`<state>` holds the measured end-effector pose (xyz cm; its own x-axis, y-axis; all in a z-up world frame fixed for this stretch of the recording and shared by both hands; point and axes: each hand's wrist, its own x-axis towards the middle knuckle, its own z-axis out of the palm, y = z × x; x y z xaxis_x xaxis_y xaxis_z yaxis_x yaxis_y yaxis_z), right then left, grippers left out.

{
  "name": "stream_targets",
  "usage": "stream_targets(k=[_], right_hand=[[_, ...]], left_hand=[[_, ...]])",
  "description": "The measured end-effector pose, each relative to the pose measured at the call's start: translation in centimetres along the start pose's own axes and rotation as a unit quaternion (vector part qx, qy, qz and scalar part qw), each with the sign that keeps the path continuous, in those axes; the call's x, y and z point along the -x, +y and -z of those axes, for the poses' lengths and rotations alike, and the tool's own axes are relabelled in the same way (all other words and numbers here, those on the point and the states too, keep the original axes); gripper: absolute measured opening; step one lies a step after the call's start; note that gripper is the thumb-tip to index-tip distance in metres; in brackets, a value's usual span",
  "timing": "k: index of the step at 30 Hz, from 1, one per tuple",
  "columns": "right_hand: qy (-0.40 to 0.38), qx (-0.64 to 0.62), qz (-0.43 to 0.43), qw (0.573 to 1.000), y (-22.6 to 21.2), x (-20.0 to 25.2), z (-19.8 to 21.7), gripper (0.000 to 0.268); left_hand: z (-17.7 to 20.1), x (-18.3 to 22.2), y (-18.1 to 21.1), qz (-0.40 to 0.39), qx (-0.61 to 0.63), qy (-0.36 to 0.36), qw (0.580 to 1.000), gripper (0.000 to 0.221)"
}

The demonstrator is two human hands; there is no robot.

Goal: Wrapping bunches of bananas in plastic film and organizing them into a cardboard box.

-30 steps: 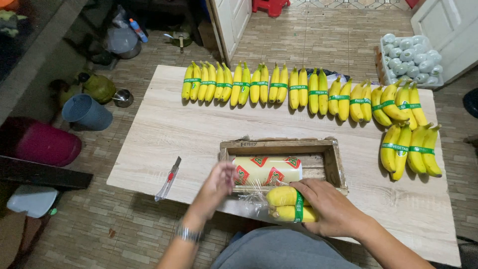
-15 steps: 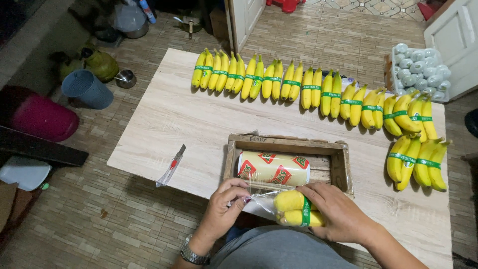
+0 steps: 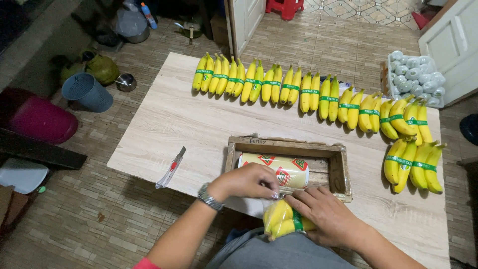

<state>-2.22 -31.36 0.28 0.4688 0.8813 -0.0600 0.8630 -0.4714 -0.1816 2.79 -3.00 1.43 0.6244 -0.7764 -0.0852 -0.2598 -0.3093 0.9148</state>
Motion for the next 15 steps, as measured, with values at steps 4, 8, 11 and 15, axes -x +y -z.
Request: stream_targets(k=[4,8,11,15], right_hand=[[-0.003,0.017,0.006,1.000,0.2,0.4,-0.9,0.105],[0.017,-0.039,-0.017,0.999,0.1,0.8,-1.5,0.093],[0.053,-0.067,-0.027,0.996,0.2,1.0,-2.1,0.094],[0.053,-0.086,-0.034,0.994,0.3,0.9,-2.5,0.089]], left_hand=[[-2.1,-2.9,1.5,0.048,-0.056,-0.070,0.995,0.012],[-5.1,-2.4,1.8,0.044,-0.082,-0.022,0.995,0.019],[-7.0,-1.8,1.7,0.036,-0.105,0.065,0.992,0.009],[-8.6,-1.0,2.3,0.033,-0.179,0.068,0.981,0.004]])
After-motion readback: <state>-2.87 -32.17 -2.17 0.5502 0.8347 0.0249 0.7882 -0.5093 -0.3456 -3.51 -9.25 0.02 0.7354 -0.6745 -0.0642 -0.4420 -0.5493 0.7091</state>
